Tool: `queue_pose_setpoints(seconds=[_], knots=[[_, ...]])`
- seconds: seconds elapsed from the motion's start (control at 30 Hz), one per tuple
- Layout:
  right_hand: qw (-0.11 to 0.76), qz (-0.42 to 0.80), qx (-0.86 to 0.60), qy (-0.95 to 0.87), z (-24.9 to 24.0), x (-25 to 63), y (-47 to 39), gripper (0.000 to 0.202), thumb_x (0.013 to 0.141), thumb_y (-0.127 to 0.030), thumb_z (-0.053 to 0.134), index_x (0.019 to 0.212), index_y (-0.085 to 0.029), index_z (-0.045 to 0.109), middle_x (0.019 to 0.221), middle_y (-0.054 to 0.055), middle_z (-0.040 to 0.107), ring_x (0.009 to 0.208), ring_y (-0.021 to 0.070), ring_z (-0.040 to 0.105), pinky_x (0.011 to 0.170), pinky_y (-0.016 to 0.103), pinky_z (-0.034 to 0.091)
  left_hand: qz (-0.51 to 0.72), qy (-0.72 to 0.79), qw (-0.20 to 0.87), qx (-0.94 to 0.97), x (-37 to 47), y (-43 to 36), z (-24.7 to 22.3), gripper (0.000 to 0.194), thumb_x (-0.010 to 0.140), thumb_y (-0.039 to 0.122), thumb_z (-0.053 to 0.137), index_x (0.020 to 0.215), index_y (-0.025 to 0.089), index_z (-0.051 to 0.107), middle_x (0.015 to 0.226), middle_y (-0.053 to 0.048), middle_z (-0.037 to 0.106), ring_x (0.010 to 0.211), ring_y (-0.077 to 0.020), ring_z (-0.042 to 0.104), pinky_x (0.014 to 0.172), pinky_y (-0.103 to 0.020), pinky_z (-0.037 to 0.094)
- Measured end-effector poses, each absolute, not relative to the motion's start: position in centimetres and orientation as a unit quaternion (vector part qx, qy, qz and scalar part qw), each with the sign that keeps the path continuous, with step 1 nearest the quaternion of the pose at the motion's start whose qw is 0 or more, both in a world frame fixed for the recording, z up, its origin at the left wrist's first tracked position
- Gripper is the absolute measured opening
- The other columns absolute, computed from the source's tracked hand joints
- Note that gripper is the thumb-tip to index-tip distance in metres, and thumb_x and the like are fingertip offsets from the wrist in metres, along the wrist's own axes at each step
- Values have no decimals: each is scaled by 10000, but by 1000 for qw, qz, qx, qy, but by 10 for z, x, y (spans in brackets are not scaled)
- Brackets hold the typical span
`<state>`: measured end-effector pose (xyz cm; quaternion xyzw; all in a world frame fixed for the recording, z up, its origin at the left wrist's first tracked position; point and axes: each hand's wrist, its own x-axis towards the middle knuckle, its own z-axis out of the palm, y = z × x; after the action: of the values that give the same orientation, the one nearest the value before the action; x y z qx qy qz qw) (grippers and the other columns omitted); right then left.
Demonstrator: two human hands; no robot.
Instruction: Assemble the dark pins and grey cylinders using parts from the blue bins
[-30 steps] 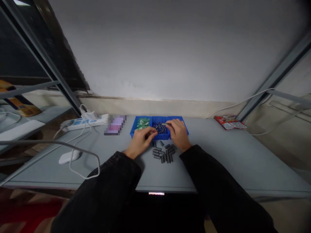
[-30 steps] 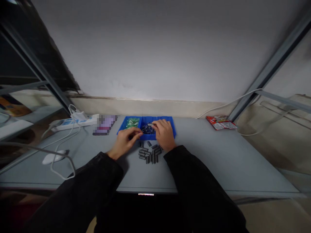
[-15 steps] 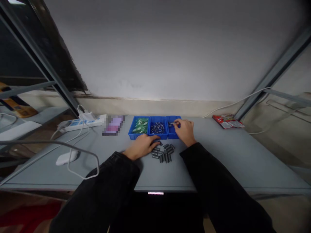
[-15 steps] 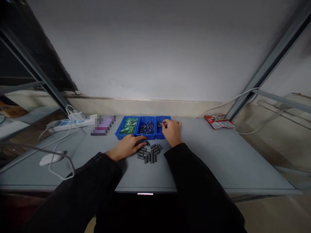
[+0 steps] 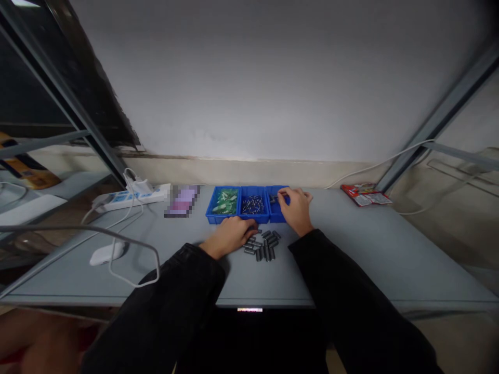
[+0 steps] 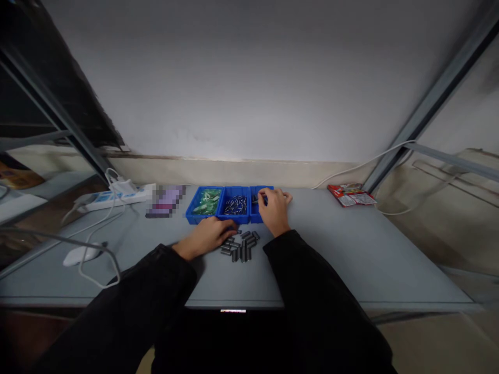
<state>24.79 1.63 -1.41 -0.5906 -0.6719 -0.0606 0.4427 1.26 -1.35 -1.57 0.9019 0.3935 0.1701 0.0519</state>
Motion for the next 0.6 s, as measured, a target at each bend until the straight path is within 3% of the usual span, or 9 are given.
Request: queue_pose_setpoints(seconds=[0.17,0.3,0.6], knots=[[466,-60,-501,-727,-4,232,0,179,988,-271,533,888,-215,671,861,18,731,898,215,607,942,414,271,198,372,53,905,12,-18,-10,218,1004,394,565,1051,234,704,738,-40,701,662,-219,682,629,-292,467],[440,-51,-431,-786,-3,217,-12,284,1012,-319,527,769,-213,629,790,4,715,832,190,580,946,418,280,267,378,106,880,12,-21,-3,214,1017,393,553,1051,211,660,664,12,652,584,-168,629,587,-261,430],[396,-37,-385,-833,-8,207,-17,298,1032,-322,505,777,-208,608,730,5,674,799,184,567,946,416,310,382,342,168,842,11,-21,-3,133,1003,231,574,1132,202,586,968,-26,758,866,-171,722,788,-282,539]])
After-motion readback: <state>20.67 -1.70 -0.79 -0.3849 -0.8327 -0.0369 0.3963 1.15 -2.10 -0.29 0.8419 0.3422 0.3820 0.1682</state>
